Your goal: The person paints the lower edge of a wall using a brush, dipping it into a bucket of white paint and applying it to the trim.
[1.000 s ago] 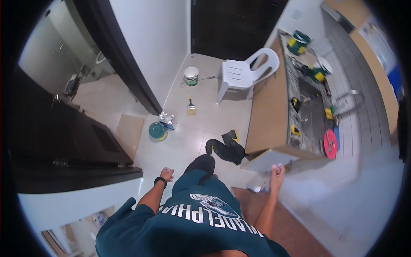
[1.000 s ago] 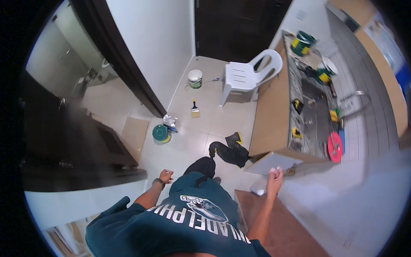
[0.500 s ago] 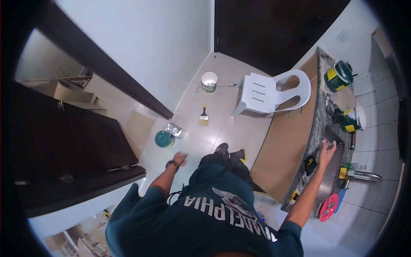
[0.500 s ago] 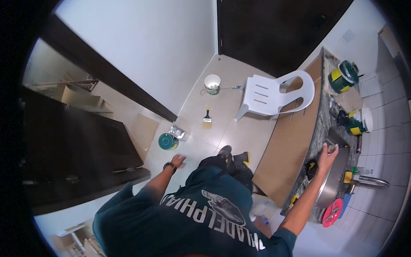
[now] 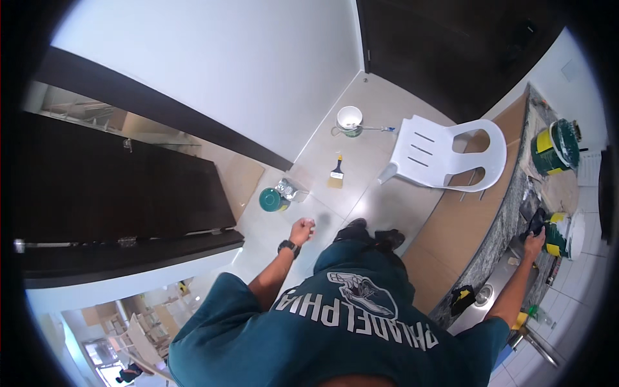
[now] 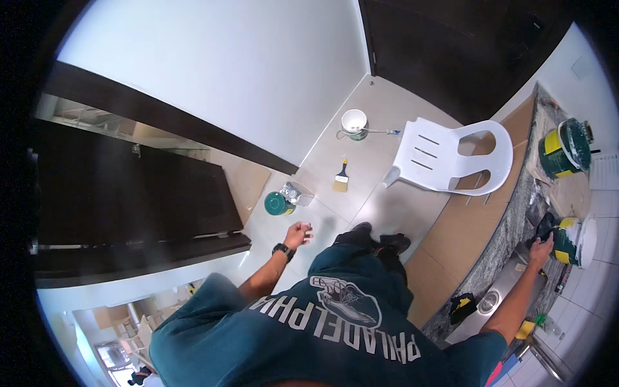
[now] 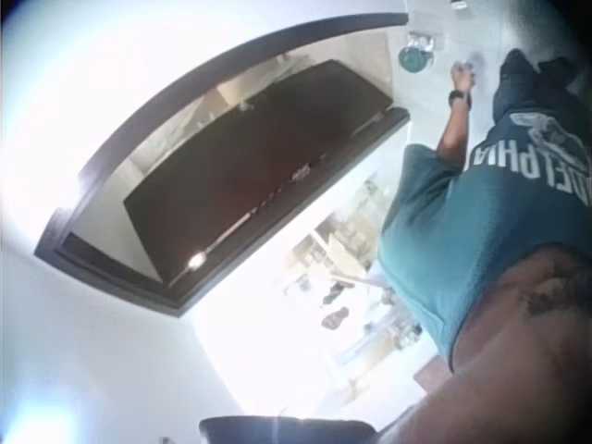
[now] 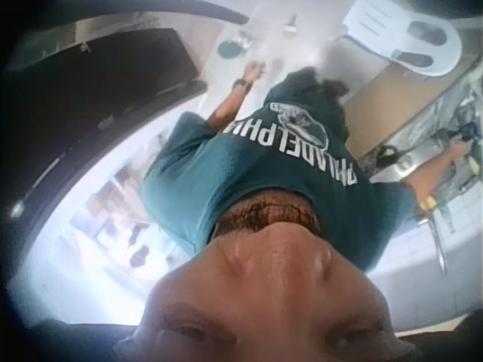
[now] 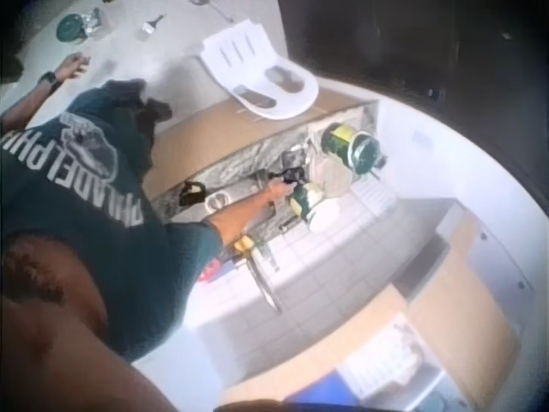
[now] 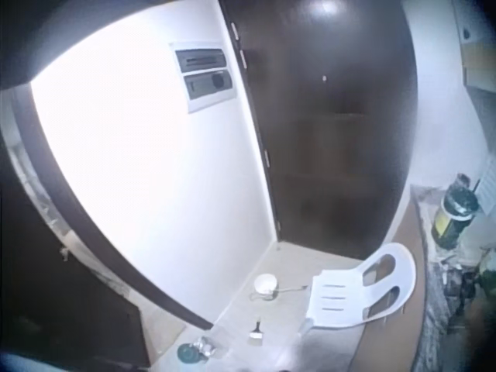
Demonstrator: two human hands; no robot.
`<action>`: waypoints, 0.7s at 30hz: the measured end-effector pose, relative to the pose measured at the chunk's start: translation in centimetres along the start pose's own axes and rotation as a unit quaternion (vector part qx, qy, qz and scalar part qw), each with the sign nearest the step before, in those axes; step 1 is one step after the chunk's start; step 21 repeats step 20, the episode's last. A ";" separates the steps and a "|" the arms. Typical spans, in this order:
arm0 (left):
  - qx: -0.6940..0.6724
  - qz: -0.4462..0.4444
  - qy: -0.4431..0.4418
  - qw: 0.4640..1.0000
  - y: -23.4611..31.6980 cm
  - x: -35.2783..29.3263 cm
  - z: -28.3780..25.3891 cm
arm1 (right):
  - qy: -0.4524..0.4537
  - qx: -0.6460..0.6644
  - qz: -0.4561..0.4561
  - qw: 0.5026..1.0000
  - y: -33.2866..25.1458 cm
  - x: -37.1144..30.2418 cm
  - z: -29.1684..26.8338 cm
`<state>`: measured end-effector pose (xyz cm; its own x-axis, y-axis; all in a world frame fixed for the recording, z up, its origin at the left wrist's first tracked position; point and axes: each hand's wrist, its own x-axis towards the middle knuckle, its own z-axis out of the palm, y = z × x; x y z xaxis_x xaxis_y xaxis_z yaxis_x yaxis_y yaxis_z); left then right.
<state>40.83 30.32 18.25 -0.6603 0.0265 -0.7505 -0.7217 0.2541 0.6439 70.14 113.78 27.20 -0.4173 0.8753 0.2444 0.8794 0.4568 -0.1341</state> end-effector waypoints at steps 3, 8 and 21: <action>-0.011 -0.061 0.031 0.998 -1.7 -3.7 2.0 | -0.078 0.015 0.043 0.996 0.1 0.0 -0.1; 0.024 0.021 -0.033 0.999 2.1 -3.1 11.2 | -0.021 0.042 0.011 0.999 3.0 0.4 -0.8; 0.075 0.060 -0.646 0.757 16.9 -20.6 49.3 | 0.122 0.508 0.134 0.842 -2.5 -13.2 -18.8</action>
